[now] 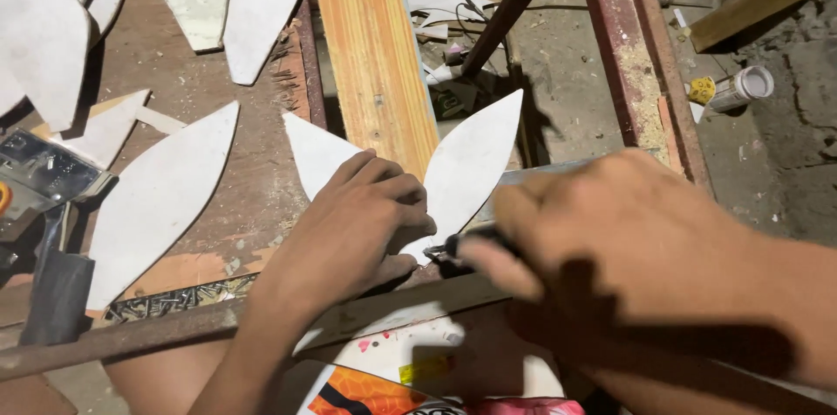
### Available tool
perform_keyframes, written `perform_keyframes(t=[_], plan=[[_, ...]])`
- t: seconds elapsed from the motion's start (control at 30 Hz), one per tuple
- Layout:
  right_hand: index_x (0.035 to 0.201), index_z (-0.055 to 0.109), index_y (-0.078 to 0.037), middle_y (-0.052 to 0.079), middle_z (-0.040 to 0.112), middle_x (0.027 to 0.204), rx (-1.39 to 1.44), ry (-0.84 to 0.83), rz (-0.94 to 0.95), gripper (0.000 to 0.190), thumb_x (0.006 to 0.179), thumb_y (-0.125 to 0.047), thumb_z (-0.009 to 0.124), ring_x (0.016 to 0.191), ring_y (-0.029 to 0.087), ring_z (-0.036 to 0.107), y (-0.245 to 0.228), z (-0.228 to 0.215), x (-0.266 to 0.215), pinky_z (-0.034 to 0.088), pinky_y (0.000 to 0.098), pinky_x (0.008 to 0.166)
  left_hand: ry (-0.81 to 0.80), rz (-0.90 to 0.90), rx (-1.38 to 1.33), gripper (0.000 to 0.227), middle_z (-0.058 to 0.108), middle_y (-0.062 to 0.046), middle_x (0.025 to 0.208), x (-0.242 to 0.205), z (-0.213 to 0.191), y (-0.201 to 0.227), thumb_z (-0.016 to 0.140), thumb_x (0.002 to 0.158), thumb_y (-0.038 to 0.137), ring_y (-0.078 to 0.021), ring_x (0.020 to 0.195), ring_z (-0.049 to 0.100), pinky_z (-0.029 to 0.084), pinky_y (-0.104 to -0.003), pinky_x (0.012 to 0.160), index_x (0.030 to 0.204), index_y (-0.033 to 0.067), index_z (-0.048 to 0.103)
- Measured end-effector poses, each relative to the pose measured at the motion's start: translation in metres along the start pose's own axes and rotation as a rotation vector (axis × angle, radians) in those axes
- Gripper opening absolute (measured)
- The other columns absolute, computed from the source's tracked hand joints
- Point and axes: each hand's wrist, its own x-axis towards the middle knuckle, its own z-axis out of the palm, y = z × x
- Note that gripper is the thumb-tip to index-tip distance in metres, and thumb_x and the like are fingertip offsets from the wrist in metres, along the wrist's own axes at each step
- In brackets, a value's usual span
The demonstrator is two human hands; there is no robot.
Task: The person assembles white leaf-shaped pieces by aligning them in pairs and securing them with a staple gun and a screwdriver. The person repeatedly aligns the pieces, staples them together, and then uses the screwdriver to press or adjust the joined area.
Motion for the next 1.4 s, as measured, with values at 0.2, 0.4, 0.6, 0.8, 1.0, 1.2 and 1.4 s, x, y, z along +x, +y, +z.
perform_keyframes(t=[0.2, 0.4, 0.6, 0.8, 1.0, 1.2, 1.4], plan=[[0.085, 0.064, -0.026, -0.006, 0.065, 0.066, 0.136, -0.44, 0.284, 0.06, 0.107, -0.069, 0.028, 0.061, 0.01, 0.066, -0.025, -0.043, -0.008, 0.058, 0.0283, 0.076, 0.021, 0.023, 0.006, 0.032, 0.068, 0.001, 0.101, -0.002, 0.0, 0.001, 0.089, 0.069, 0.034, -0.028, 0.107, 0.056, 0.036, -0.046, 0.103, 0.097, 0.0215, 0.082], [0.13, 0.052, -0.009, 0.009, 0.069, 0.1, 0.134, 0.365, -0.582, 0.045, 0.095, -0.037, 0.057, 0.078, 0.029, 0.073, 0.016, 0.01, -0.031, 0.061, 0.0506, 0.073, -0.001, -0.019, -0.01, 0.035, 0.068, 0.001, 0.106, -0.003, 0.003, 0.002, 0.089, 0.07, 0.035, -0.028, 0.113, 0.055, 0.029, -0.053, 0.114, 0.103, 0.0243, 0.082], [0.088, 0.058, -0.02, -0.004, 0.056, 0.06, -0.032, 0.425, -0.459, 0.036, 0.11, -0.045, 0.045, 0.042, 0.017, 0.058, 0.023, 0.018, 0.001, 0.056, 0.0366, 0.041, 0.041, 0.027, -0.054, 0.032, 0.067, 0.002, 0.097, -0.003, 0.001, -0.001, 0.089, 0.069, 0.031, -0.0273, 0.103, 0.054, 0.035, -0.045, 0.104, 0.099, 0.0217, 0.083], [0.055, 0.062, -0.022, -0.007, 0.058, 0.04, 0.192, -0.196, 0.275, 0.072, 0.107, -0.066, 0.041, 0.037, 0.008, 0.051, -0.017, -0.043, 0.006, 0.056, 0.0224, 0.049, 0.018, 0.017, -0.111, 0.037, 0.069, 0.001, 0.107, -0.007, -0.005, -0.001, 0.087, 0.075, 0.032, -0.0279, 0.107, 0.054, 0.041, -0.043, 0.093, 0.11, 0.0219, 0.082], [0.117, 0.05, -0.029, -0.004, 0.066, 0.092, 0.047, 0.173, -0.185, 0.029, 0.101, -0.053, 0.056, 0.061, 0.033, 0.072, 0.016, -0.013, -0.001, 0.058, 0.0542, 0.055, 0.093, 0.106, -0.123, 0.02, 0.072, -0.001, 0.115, -0.015, -0.001, -0.007, 0.071, 0.088, 0.018, -0.0309, 0.115, 0.054, 0.04, -0.044, 0.095, 0.106, 0.0209, 0.081], [0.113, 0.055, -0.004, 0.01, 0.06, 0.096, -0.301, 0.545, -0.703, 0.019, 0.094, -0.007, 0.06, 0.076, 0.029, 0.059, 0.036, -0.003, 0.0, 0.054, 0.0428, 0.069, 0.127, 0.1, -0.103, 0.017, 0.071, 0.005, 0.103, -0.009, 0.001, -0.011, 0.076, 0.087, 0.026, -0.0276, 0.104, 0.052, 0.041, -0.041, 0.092, 0.102, 0.0221, 0.084], [0.056, 0.059, -0.015, 0.005, 0.052, 0.046, 0.063, -0.027, 0.223, 0.073, 0.106, -0.064, 0.04, 0.048, 0.024, 0.057, -0.008, -0.019, 0.007, 0.055, 0.0376, 0.066, 0.074, 0.063, -0.06, 0.016, 0.071, 0.005, 0.103, -0.004, 0.002, -0.011, 0.078, 0.084, 0.028, -0.0273, 0.103, 0.053, 0.034, -0.045, 0.102, 0.099, 0.0259, 0.084]])
